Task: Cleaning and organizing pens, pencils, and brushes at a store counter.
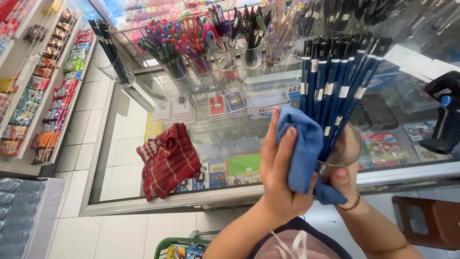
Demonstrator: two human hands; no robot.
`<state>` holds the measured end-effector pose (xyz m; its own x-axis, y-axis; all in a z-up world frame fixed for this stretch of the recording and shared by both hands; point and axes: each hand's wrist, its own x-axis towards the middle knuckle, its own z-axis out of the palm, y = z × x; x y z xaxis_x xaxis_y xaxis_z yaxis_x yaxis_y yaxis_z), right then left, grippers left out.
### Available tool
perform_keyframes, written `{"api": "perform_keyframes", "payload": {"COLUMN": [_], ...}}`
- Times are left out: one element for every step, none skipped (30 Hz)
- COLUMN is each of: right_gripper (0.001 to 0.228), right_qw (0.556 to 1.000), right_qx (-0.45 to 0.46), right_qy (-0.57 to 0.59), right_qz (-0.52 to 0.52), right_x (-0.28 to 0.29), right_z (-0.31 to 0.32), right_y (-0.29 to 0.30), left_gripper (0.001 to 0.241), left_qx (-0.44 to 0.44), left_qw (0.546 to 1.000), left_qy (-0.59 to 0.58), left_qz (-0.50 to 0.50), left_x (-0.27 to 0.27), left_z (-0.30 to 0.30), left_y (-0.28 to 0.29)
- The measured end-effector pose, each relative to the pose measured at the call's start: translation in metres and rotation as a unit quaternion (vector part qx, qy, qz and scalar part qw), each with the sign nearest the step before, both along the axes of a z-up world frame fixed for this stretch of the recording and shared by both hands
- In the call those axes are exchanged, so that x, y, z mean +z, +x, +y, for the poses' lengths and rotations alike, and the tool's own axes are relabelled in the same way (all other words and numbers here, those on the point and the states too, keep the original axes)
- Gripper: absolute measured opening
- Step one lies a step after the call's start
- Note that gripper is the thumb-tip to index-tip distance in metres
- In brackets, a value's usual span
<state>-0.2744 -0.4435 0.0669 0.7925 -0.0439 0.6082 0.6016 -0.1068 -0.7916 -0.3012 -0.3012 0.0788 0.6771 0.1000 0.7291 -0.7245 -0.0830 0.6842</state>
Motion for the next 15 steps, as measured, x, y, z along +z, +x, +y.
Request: {"api": "perform_keyframes", "payload": {"right_gripper": [0.115,0.117,0.117,0.118,0.12,0.12,0.121,0.122,0.122,0.122,0.123,0.123,0.121,0.12,0.12], "right_qw": [0.998,0.993,0.993,0.996,0.997,0.997,0.986,0.966,0.966,0.963,0.955,0.954,0.955,0.956,0.956], "right_qx": [0.026,0.051,0.053,0.042,0.031,0.034,0.053,0.072,0.073,0.127,0.18,0.181,0.175,0.169,0.166], "right_qy": [0.045,0.09,0.09,0.056,0.023,0.024,0.074,0.123,0.123,0.154,0.185,0.184,0.199,0.214,0.212], "right_qz": [0.025,0.051,0.051,0.058,0.066,0.068,0.141,0.214,0.216,0.182,0.148,0.151,0.131,0.111,0.113], "right_x": [0.006,0.012,0.017,0.022,0.027,0.029,0.031,0.033,0.037,0.04,0.044,0.034,0.025,0.017,0.021], "right_z": [0.001,0.002,-0.001,-0.005,-0.008,-0.01,-0.011,-0.013,-0.015,-0.018,-0.02,-0.028,-0.037,-0.046,-0.046], "right_y": [-0.006,-0.011,-0.014,-0.018,-0.022,-0.023,-0.024,-0.026,-0.03,-0.035,-0.04,-0.035,-0.031,-0.026,-0.031], "left_gripper": [0.065,0.062,0.062,0.061,0.06,0.06,0.054,0.047,0.047,0.041,0.035,0.035,0.035,0.036,0.036], "left_qx": [0.027,0.054,0.056,0.05,0.043,0.045,0.067,0.087,0.089,0.108,0.126,0.127,0.096,0.064,0.062], "left_qw": [0.998,0.993,0.993,0.989,0.985,0.985,0.972,0.955,0.956,0.94,0.922,0.922,0.941,0.957,0.958], "left_qy": [0.038,0.077,0.077,0.102,0.127,0.128,0.17,0.211,0.211,0.235,0.259,0.259,0.226,0.192,0.189], "left_qz": [-0.036,-0.071,-0.072,-0.093,-0.112,-0.11,-0.149,-0.187,-0.185,-0.224,-0.261,-0.258,-0.234,-0.209,-0.207], "left_x": [-0.003,-0.007,-0.007,-0.006,-0.006,-0.013,-0.019,-0.026,-0.031,-0.036,-0.042,-0.055,-0.067,-0.079,-0.084], "left_z": [0.0,0.0,0.001,0.001,0.002,0.0,-0.002,-0.004,-0.006,-0.007,-0.009,-0.009,-0.009,-0.009,-0.015], "left_y": [-0.004,-0.007,-0.01,-0.014,-0.018,-0.024,-0.031,-0.037,-0.04,-0.042,-0.046,-0.045,-0.043,-0.042,-0.043]}}
